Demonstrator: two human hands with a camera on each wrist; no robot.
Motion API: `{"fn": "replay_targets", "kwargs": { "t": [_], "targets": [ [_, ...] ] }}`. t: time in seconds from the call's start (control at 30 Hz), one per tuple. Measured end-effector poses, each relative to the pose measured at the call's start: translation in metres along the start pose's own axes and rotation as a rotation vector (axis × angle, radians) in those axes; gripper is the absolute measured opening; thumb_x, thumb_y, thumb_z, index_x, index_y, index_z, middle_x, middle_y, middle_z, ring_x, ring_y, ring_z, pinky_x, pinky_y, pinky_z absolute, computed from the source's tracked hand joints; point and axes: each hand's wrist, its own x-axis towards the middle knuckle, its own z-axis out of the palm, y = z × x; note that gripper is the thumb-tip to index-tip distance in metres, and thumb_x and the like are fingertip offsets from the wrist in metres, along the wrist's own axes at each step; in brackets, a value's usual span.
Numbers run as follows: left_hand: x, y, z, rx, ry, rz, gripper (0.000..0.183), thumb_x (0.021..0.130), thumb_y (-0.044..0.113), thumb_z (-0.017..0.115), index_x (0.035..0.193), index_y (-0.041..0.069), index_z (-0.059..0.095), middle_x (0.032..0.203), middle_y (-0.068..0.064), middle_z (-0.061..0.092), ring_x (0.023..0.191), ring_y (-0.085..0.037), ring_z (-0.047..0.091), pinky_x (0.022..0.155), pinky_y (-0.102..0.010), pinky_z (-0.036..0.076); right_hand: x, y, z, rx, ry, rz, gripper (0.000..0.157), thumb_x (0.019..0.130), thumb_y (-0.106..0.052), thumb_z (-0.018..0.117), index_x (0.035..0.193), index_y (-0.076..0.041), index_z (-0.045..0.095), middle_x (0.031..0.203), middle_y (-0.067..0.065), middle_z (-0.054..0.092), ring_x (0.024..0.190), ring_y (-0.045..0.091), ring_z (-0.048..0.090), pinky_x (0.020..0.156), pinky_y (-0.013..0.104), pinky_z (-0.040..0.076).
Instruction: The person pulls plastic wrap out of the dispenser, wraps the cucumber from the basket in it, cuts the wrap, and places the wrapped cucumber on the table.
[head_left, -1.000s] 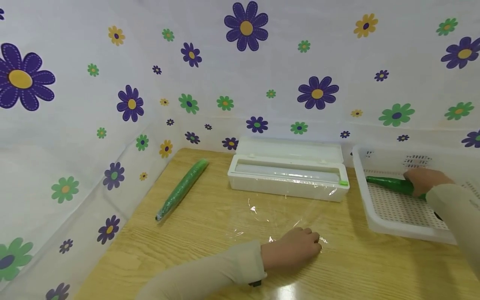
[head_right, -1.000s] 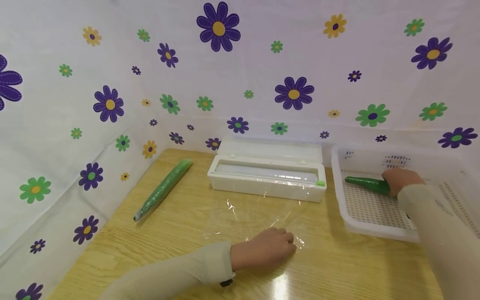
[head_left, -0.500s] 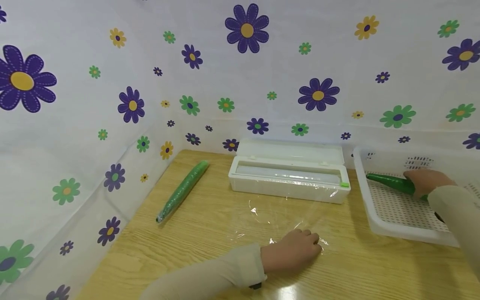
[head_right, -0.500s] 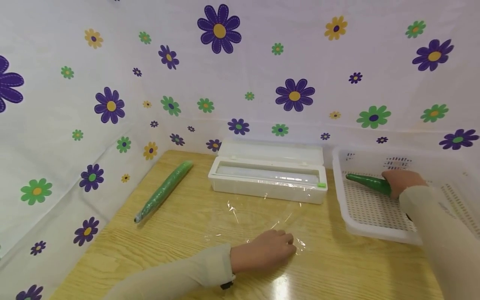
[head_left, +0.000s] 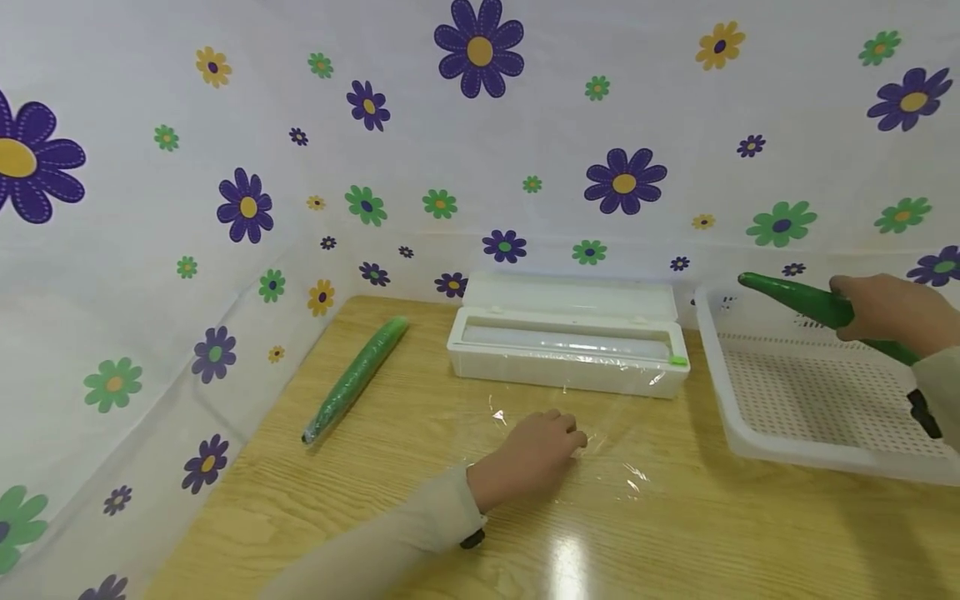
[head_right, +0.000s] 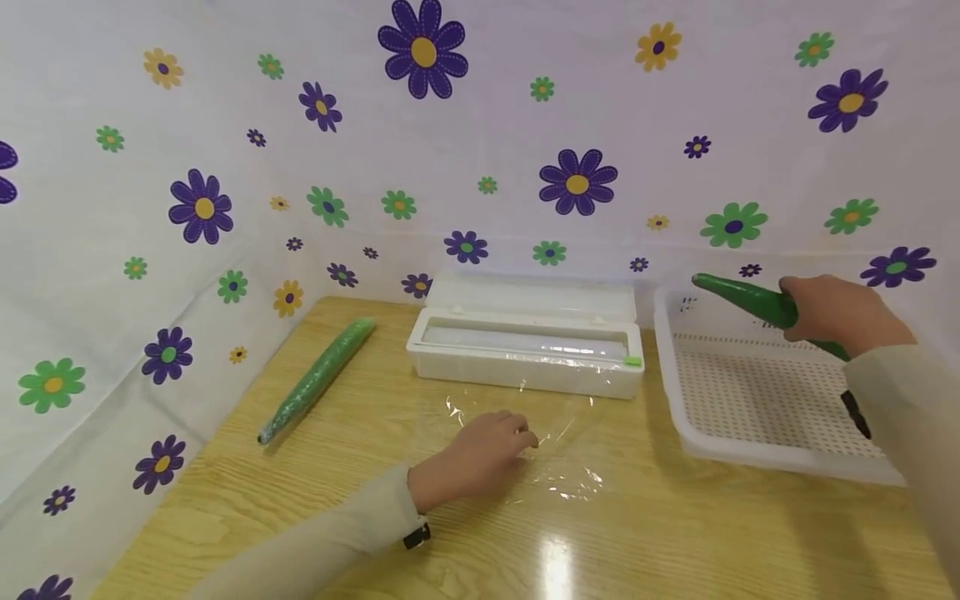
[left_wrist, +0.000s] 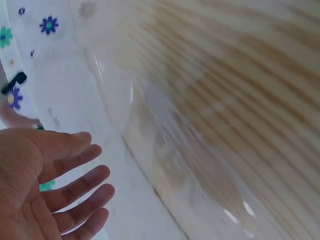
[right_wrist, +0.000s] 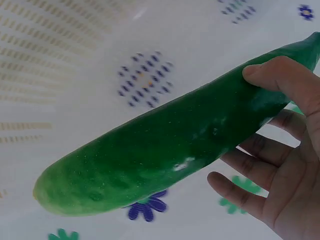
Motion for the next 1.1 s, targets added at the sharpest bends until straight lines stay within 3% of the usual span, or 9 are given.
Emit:
{"fn": "replay_targets", "kwargs": {
  "t": [0.13,0.27,0.53,0.87,1.1],
  "targets": [
    [-0.015,-0.022,0.001,-0.036,-0.008,-0.036,0.015,0.086,0.024,0.065,0.101,0.021,0.066,0.096,0.005,0.064,0.085,-0.012,0.061,0.072,-0.023,0.05,-0.016,-0.014,-0.017,0.008,0.064,-0.023,0.068,0.071,-0.019,0.077,0.118,0.016,0.042,0.087,0.027,0.061,0.07,0.032,0.057,0.064,0.054,0.051],
    [-0.029,-0.045,0.003,-0.117,-0.061,-0.085,0.012,0.079,0.018,0.069,0.091,0.019,0.066,0.087,0.005,0.064,0.08,-0.013,0.061,0.069,-0.026,0.049,-0.03,-0.034,-0.03,-0.009,0.127,-0.067,0.067,0.071,-0.021,0.077,0.119,0.013,0.045,0.086,0.025,0.062,0.069,0.03,0.056,0.063,0.052,0.051],
    [-0.047,-0.077,0.0,-0.246,-0.131,-0.174,0.012,0.072,0.016,0.073,0.079,0.014,0.064,0.078,0.003,0.064,0.069,-0.014,0.059,0.059,-0.029,0.045,-0.053,-0.084,-0.046,-0.016,0.272,-0.164,0.059,0.073,-0.019,0.074,0.121,0.007,0.052,0.088,0.023,0.066,0.07,0.029,0.06,0.071,0.057,0.052],
    [-0.066,-0.088,0.008,-0.315,-0.212,-0.311,0.03,0.066,0.019,0.084,0.07,0.013,0.055,0.067,0.003,0.051,0.064,-0.011,0.043,0.056,-0.027,0.037,-0.067,-0.15,-0.047,-0.016,0.392,-0.36,0.056,0.073,-0.021,0.073,0.122,0.0,0.055,0.089,0.018,0.067,0.071,0.027,0.061,0.068,0.05,0.053],
    [-0.074,-0.089,0.012,-0.338,-0.246,-0.374,0.032,0.069,0.023,0.082,0.067,0.015,0.051,0.065,0.004,0.05,0.062,-0.012,0.042,0.055,-0.028,0.036,-0.07,-0.201,-0.029,0.001,0.406,-0.524,0.048,0.071,-0.02,0.074,0.113,-0.004,0.058,0.085,0.011,0.064,0.069,0.02,0.056,0.064,0.041,0.052]
  ]
}}
